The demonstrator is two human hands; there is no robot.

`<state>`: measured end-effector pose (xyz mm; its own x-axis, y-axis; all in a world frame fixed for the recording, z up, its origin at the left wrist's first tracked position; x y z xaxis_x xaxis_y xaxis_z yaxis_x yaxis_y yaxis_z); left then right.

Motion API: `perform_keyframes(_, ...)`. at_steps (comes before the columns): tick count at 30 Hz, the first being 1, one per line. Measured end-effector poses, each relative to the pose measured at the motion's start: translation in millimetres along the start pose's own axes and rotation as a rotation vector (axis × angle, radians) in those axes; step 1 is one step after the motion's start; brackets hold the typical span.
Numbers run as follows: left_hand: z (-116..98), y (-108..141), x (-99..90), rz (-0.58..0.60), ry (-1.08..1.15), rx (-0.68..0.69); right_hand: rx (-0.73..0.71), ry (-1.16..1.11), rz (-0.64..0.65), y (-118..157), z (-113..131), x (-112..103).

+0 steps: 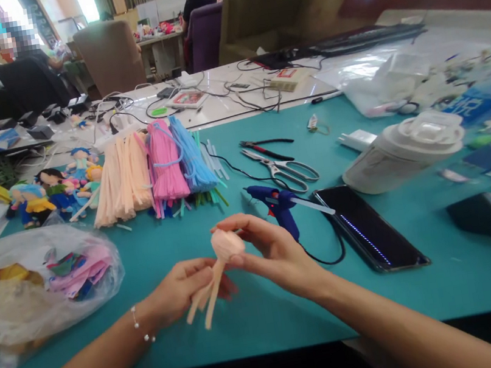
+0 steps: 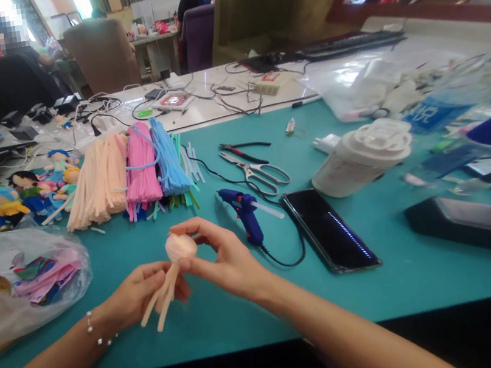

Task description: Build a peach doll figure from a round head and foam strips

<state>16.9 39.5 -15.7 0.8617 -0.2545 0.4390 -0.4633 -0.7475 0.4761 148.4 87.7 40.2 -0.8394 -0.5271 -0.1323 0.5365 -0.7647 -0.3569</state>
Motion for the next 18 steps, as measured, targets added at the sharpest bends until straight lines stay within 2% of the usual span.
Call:
perform_keyframes(3, 6, 0, 1.7, 0.07, 0.108, -0.087, 0.075, -0.254, 0.049, 1, -9, 0)
perform_keyframes(7, 9, 1, 0.9, 0.039, 0.162, -0.115, 0.129, -0.46, 0.09, -1, -15, 3)
perform_keyframes(11, 7, 2, -0.8, -0.032, 0.185, -0.121, 0.188, -0.427, 0.028, -3, -21, 1)
perform_keyframes(18, 2, 2, -1.6, -0.085, 0.141, -0.053, 0.344, -0.401, -0.04, -1, -27, 4)
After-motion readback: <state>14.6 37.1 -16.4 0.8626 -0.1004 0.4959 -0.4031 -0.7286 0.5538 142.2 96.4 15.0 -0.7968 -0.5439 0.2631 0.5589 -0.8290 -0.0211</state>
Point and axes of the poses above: each hand's wrist, its own y-axis away from the middle knuckle, its own x-axis out of the palm, z = x × y, the point moved 5 cm from there along -y, towards the middle knuckle, and after that the axes turned 10 degrees about -x, right-handed, at the moved point
